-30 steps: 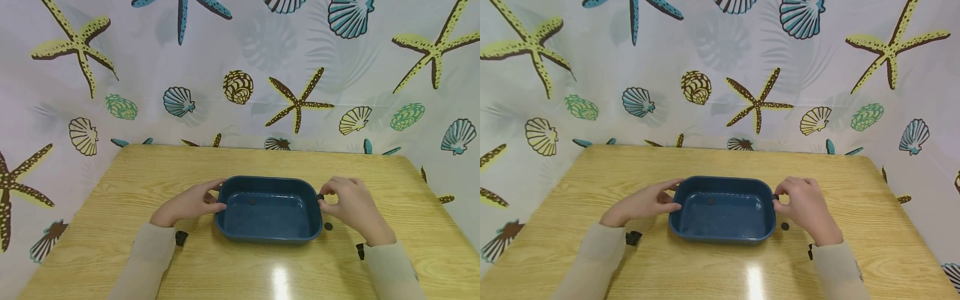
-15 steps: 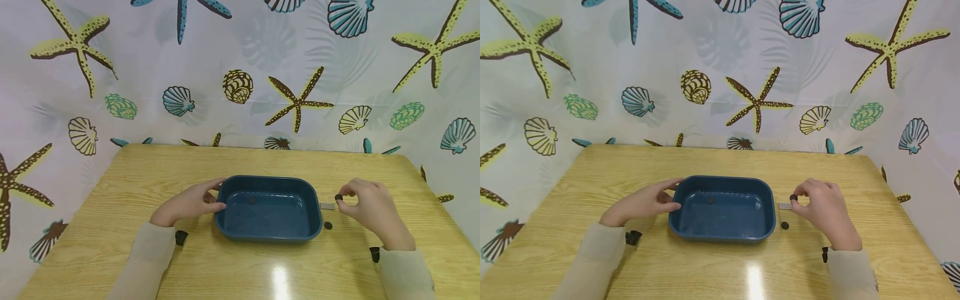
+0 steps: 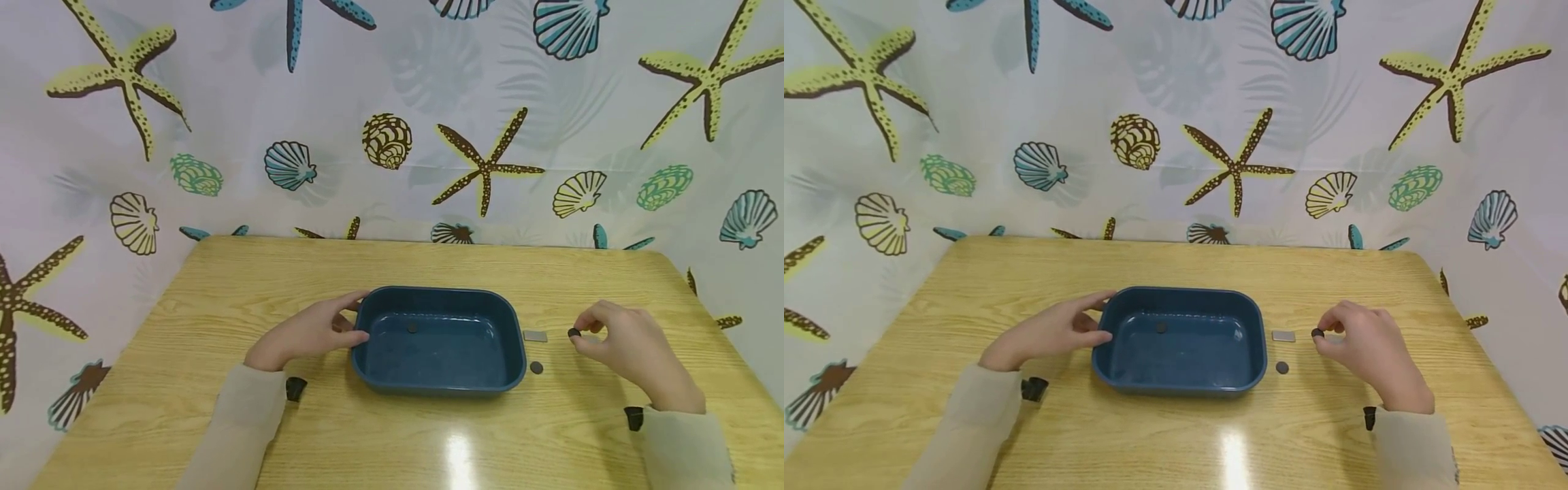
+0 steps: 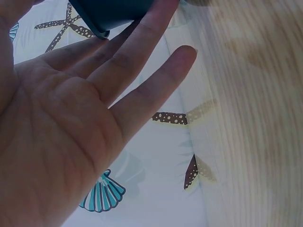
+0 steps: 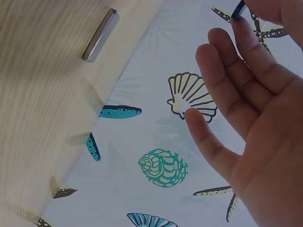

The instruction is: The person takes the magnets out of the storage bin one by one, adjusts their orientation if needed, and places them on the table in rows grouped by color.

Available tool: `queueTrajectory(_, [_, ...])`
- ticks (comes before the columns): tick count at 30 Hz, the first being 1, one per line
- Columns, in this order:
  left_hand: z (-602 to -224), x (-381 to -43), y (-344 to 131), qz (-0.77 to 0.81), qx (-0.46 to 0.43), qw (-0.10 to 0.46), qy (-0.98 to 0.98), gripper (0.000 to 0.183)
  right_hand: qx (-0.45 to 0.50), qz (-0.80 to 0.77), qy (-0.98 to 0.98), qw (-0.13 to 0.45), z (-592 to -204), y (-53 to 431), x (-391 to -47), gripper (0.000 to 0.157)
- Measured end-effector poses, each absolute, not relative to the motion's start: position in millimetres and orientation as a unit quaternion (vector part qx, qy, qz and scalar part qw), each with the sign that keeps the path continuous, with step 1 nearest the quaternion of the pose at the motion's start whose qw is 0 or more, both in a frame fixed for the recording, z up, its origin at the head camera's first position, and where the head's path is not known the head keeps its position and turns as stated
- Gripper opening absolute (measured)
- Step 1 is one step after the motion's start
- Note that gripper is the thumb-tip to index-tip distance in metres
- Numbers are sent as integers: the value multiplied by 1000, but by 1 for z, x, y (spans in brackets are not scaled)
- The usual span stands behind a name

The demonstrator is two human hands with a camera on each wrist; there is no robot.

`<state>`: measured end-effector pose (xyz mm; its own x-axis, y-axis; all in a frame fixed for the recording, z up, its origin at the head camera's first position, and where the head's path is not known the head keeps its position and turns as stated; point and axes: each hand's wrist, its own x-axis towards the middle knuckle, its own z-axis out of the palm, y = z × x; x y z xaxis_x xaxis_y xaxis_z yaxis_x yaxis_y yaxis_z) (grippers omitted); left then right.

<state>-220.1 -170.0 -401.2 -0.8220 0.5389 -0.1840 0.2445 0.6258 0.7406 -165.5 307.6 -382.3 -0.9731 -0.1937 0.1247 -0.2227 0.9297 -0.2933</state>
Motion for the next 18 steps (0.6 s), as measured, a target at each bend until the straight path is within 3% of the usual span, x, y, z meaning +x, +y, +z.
queueTrajectory(10, [-400,-219,-171,373,219,202,879,79,77,184,-976,-82,-394,314,-171,17])
queueTrajectory(18, [-400,-218,-172,372,214,202,880,80,82,191,-970,-128,-404,311,-173,13])
